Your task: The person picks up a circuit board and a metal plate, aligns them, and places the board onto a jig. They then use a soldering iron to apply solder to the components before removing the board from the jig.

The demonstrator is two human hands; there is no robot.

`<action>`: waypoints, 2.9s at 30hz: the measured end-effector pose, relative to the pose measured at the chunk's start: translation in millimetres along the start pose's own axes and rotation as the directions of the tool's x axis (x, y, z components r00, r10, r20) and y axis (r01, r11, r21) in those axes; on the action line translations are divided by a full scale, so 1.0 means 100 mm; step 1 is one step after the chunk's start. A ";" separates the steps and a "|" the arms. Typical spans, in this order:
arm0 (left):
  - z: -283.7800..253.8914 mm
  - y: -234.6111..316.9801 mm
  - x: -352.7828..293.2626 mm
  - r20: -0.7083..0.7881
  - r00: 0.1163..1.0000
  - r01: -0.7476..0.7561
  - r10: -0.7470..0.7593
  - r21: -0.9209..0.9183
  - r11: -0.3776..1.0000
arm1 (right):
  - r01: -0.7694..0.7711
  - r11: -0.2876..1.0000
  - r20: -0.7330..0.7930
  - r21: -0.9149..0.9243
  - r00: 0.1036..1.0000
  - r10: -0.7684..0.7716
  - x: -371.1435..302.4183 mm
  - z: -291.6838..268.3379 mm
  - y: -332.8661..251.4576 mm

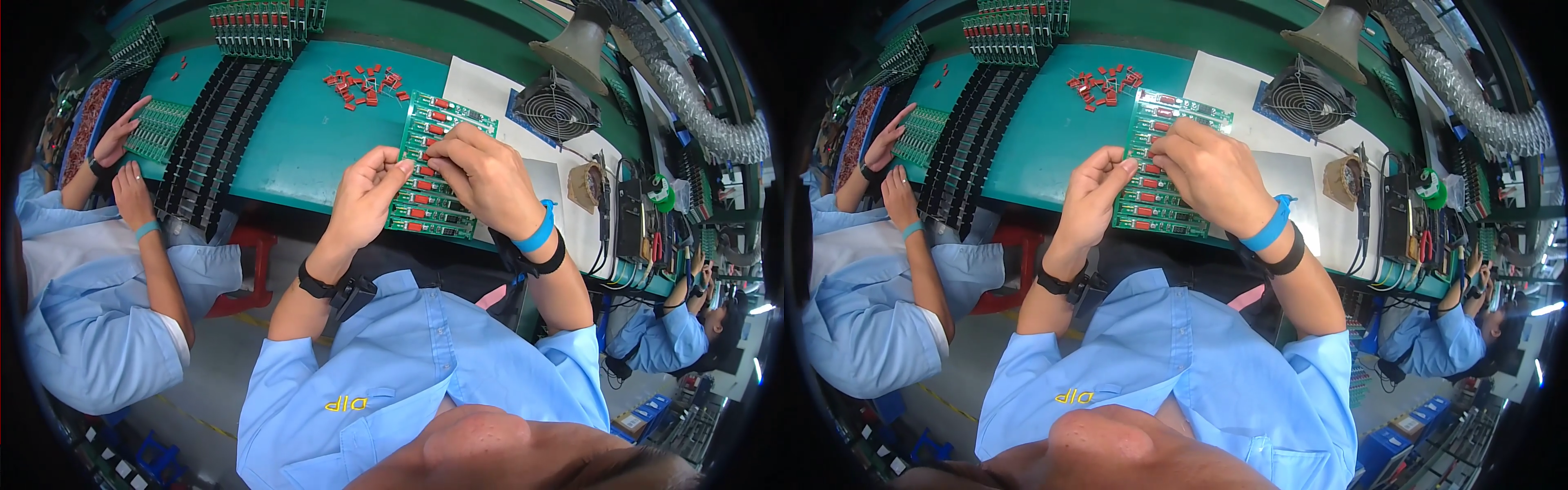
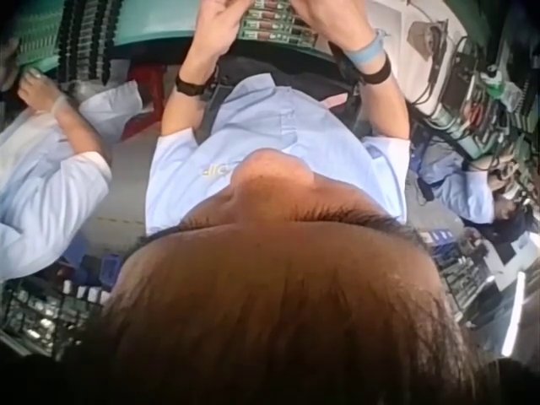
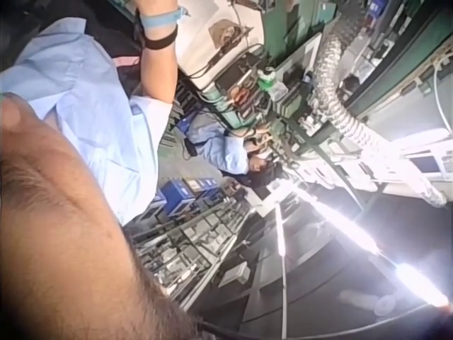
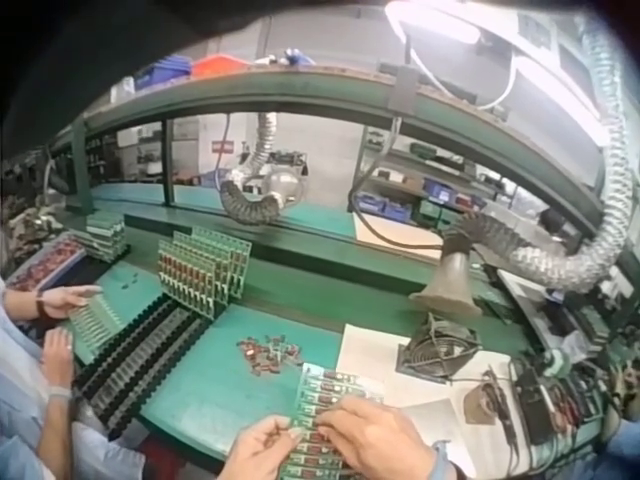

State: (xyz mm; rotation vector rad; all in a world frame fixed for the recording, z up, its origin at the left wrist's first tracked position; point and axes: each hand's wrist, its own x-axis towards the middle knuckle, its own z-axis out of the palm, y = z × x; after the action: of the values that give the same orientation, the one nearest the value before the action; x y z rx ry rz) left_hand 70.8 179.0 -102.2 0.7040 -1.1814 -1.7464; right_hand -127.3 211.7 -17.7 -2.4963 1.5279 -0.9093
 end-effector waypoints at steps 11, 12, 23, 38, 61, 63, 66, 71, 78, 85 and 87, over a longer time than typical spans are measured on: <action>-0.02 -0.01 0.02 0.006 1.000 0.000 0.000 -0.033 0.999 | 0.009 1.000 0.015 0.011 1.000 -0.010 0.01 0.03 0.01; -0.07 -0.03 0.03 0.029 1.000 0.011 -0.010 -0.032 0.999 | 0.007 1.000 0.021 0.010 1.000 -0.008 0.02 0.03 0.01; 0.00 -0.16 0.06 0.011 0.998 -0.066 0.066 0.017 0.998 | 0.048 0.993 0.024 0.111 0.998 -0.051 0.01 -0.05 0.02; -0.03 0.11 0.03 -0.034 0.999 -0.022 0.023 0.035 0.999 | -0.019 0.981 -0.018 0.191 1.000 0.022 0.06 -0.13 0.04; 0.09 0.05 -0.02 -0.055 0.996 -0.068 0.066 -0.046 0.997 | 0.166 0.986 -0.008 -0.021 0.986 -0.167 0.04 -0.03 0.08; 0.10 0.06 -0.02 -0.053 0.996 -0.075 0.073 -0.048 0.996 | 0.178 0.984 -0.006 -0.030 0.984 -0.178 0.05 -0.03 0.08; 0.15 0.12 -0.03 -0.053 0.997 -0.064 0.058 -0.111 0.992 | 0.184 0.983 -0.005 -0.030 0.983 -0.184 0.05 -0.05 0.08; 0.10 0.05 -0.01 -0.048 0.995 -0.086 0.082 -0.075 0.993 | 0.165 0.986 -0.008 -0.005 0.986 -0.165 0.05 -0.05 0.07; -0.02 0.00 0.03 -0.092 0.993 -0.070 0.074 0.045 0.996 | 0.208 0.975 -0.141 0.081 0.971 -0.196 -0.06 -0.10 -0.14; 0.01 -0.02 -0.09 -0.088 0.994 -0.059 0.061 0.019 0.998 | 0.137 0.990 -0.188 0.039 0.974 -0.128 0.01 -0.14 0.01; 0.00 -0.02 -0.08 -0.087 0.995 -0.057 0.059 0.017 0.998 | 0.167 0.980 -0.170 0.106 0.974 -0.148 -0.02 -0.16 -0.10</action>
State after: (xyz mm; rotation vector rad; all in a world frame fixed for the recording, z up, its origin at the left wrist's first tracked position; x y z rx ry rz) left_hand 73.8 186.3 -104.4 0.7396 -1.1448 -1.6445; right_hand -128.4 222.2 -2.2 -2.5402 1.2848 -1.2166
